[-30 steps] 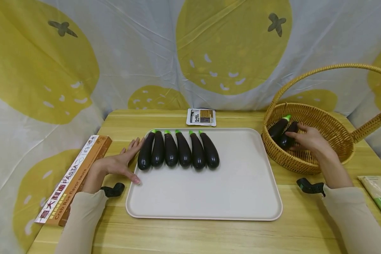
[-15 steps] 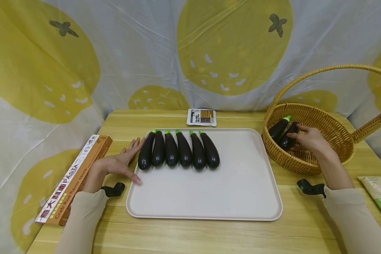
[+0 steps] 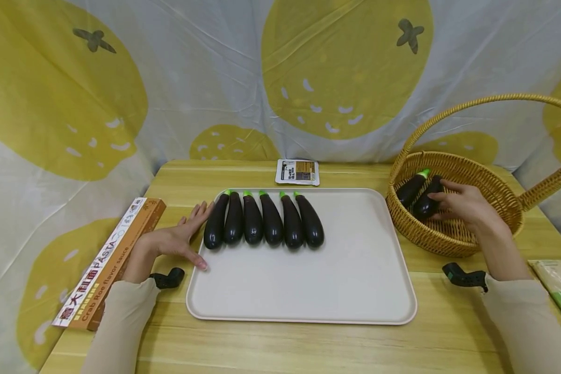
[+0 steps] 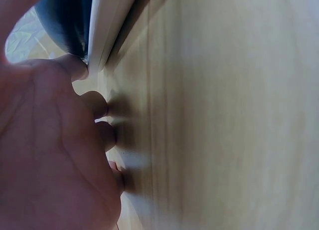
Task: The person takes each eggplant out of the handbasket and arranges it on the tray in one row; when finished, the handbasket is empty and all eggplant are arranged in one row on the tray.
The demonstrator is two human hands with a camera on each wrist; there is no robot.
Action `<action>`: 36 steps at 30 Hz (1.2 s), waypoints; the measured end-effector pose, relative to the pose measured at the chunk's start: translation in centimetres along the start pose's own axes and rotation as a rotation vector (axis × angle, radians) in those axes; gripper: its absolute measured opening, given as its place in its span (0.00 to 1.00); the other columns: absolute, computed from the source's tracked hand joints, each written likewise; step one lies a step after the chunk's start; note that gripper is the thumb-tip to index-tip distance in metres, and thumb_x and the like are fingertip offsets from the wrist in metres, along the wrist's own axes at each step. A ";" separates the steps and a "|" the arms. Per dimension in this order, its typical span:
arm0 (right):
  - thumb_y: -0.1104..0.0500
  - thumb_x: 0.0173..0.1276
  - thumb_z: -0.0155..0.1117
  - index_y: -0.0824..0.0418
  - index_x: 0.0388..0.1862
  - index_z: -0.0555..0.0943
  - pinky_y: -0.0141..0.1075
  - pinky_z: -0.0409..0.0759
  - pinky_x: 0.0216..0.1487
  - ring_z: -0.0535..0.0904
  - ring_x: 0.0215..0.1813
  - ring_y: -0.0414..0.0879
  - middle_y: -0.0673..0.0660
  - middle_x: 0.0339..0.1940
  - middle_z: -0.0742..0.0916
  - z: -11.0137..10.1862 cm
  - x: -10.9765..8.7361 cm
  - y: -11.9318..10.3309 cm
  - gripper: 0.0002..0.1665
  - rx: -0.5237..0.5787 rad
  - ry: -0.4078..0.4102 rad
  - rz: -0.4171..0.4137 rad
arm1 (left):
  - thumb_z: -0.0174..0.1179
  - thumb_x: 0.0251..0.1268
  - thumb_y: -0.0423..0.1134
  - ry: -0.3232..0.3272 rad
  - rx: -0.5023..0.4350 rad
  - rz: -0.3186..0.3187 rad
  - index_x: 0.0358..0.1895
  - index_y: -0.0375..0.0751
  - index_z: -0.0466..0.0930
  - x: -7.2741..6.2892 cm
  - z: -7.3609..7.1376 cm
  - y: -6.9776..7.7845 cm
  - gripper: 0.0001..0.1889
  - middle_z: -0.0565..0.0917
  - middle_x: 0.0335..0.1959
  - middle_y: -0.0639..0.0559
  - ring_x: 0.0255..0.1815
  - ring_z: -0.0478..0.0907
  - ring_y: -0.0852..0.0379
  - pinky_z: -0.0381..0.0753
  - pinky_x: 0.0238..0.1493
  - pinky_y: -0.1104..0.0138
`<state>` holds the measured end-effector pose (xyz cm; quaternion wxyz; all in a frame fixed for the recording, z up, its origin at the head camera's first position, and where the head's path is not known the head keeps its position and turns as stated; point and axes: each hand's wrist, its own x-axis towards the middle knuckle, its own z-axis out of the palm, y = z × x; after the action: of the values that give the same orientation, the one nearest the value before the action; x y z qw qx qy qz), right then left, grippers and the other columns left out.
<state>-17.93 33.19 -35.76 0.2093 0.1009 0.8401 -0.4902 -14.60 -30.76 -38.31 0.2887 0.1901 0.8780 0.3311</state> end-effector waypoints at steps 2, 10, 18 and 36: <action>0.49 0.85 0.44 0.57 0.85 0.32 0.35 0.88 0.50 0.88 0.37 0.30 0.73 0.81 0.64 -0.5 -0.4 -0.1 0.44 -0.005 -0.006 -0.017 | 0.86 0.40 0.46 0.000 -0.001 0.000 0.84 0.44 0.22 0.0 0.0 0.0 0.80 0.15 0.81 0.31 0.81 0.11 0.31 0.18 0.76 0.29; 0.53 0.83 0.54 0.64 0.84 0.44 0.30 0.88 0.47 0.86 0.44 0.26 0.47 0.88 0.52 -2.1 -1.9 -0.7 0.44 0.185 -0.051 -0.128 | 0.86 0.41 0.46 0.001 -0.007 -0.004 0.84 0.46 0.22 -0.2 0.0 -0.1 0.80 0.15 0.81 0.32 0.81 0.10 0.31 0.17 0.75 0.29; 0.57 0.85 0.48 0.51 0.86 0.54 0.28 0.86 0.47 0.73 0.55 0.14 0.39 0.87 0.52 -2.1 -4.2 -0.1 0.34 -0.039 -0.075 -0.316 | 0.86 0.41 0.47 0.008 0.004 -0.008 0.84 0.46 0.22 -0.3 0.0 -0.4 0.80 0.16 0.81 0.31 0.81 0.10 0.31 0.17 0.76 0.29; 0.59 0.82 0.55 0.43 0.85 0.59 0.35 0.86 0.51 0.79 0.63 0.29 0.48 0.76 0.75 4.7 -6.9 -3.4 0.37 -0.074 -0.329 -0.431 | 0.85 0.41 0.47 0.007 0.007 0.000 0.84 0.45 0.23 -0.2 -0.1 0.0 0.80 0.15 0.81 0.31 0.81 0.11 0.31 0.18 0.76 0.29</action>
<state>-11.88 27.64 -32.01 0.2371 -0.1690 0.8143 -0.5022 -14.53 -30.89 -38.22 0.2850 0.1898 0.8801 0.3287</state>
